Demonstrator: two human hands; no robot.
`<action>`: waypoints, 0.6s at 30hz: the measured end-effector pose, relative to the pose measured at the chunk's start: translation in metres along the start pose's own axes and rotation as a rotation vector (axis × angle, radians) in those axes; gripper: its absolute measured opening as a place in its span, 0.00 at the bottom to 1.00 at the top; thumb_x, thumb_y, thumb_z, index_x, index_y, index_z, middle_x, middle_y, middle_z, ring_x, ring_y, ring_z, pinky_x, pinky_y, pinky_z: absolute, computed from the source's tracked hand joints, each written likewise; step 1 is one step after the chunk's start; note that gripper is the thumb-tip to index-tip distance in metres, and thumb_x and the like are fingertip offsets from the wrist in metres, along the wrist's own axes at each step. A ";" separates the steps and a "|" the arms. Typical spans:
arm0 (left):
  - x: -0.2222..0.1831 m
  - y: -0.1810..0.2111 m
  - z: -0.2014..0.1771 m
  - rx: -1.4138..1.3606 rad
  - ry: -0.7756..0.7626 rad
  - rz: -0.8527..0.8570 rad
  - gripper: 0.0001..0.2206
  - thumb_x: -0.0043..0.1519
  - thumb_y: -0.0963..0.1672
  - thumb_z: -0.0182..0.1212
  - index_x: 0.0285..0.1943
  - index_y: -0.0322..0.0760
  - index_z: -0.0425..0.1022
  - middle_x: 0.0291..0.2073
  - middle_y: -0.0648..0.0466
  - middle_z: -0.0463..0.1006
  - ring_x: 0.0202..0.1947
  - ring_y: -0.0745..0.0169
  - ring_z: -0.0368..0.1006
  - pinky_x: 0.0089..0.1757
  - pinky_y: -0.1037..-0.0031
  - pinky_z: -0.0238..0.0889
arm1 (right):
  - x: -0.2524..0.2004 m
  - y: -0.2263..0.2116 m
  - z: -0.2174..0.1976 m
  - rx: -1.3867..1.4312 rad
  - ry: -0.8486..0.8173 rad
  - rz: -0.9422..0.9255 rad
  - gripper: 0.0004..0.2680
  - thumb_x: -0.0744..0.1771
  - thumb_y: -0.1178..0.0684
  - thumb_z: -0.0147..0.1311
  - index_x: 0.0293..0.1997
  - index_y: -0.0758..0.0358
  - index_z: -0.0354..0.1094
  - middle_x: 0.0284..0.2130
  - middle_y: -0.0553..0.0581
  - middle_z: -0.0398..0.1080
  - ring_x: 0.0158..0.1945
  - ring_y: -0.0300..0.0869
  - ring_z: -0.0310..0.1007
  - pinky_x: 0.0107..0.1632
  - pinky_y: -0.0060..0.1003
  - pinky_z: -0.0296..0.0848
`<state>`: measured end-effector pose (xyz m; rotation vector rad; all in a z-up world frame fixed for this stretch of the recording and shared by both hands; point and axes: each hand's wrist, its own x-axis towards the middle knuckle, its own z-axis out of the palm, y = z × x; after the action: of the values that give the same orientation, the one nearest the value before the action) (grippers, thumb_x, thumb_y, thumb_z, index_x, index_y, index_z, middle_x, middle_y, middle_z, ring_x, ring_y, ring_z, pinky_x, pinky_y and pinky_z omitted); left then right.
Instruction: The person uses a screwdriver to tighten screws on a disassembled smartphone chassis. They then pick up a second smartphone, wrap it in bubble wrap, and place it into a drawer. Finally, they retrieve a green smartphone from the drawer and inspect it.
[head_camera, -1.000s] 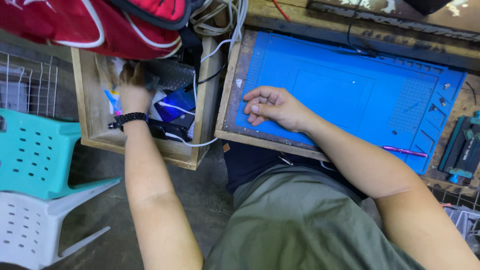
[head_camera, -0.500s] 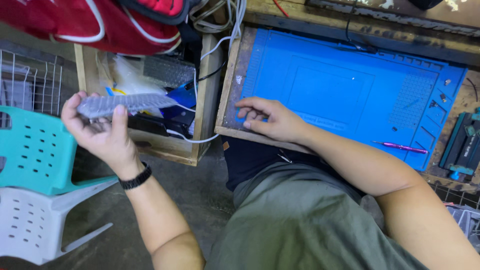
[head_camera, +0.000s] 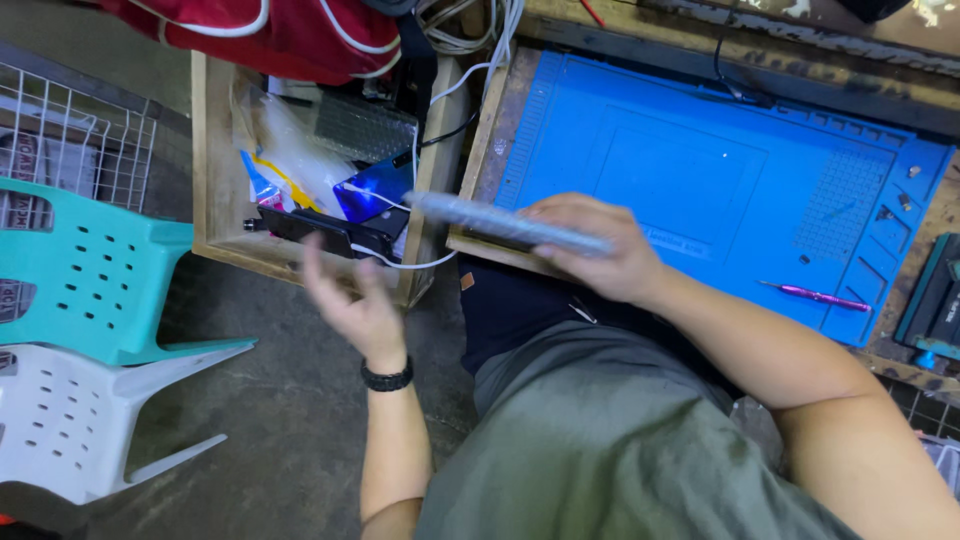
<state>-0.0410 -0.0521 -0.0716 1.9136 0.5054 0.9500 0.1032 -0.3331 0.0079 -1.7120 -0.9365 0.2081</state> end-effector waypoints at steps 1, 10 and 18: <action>-0.003 -0.025 -0.010 0.163 0.154 0.059 0.28 0.74 0.49 0.59 0.79 0.34 0.55 0.74 0.41 0.60 0.73 0.48 0.61 0.67 0.64 0.62 | -0.007 0.002 -0.008 -0.003 0.040 0.047 0.11 0.66 0.61 0.63 0.54 0.68 0.71 0.49 0.63 0.75 0.54 0.49 0.77 0.59 0.39 0.74; -0.048 -0.193 -0.009 -0.738 0.237 -0.830 0.33 0.69 0.60 0.36 0.77 0.41 0.51 0.75 0.49 0.56 0.72 0.50 0.56 0.67 0.60 0.51 | -0.076 0.038 -0.090 0.304 0.411 0.397 0.11 0.68 0.63 0.63 0.55 0.71 0.70 0.47 0.59 0.76 0.50 0.41 0.75 0.58 0.36 0.75; -0.028 -0.158 0.007 -1.062 0.302 -0.833 0.34 0.68 0.59 0.36 0.78 0.37 0.53 0.75 0.48 0.56 0.73 0.47 0.55 0.67 0.58 0.50 | -0.070 0.052 -0.118 0.576 0.490 0.405 0.13 0.68 0.61 0.64 0.56 0.72 0.68 0.46 0.64 0.75 0.47 0.49 0.78 0.55 0.48 0.79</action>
<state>-0.0482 0.0044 -0.2216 0.5100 0.6963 0.6951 0.1483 -0.4704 -0.0160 -1.3008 -0.1334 0.2753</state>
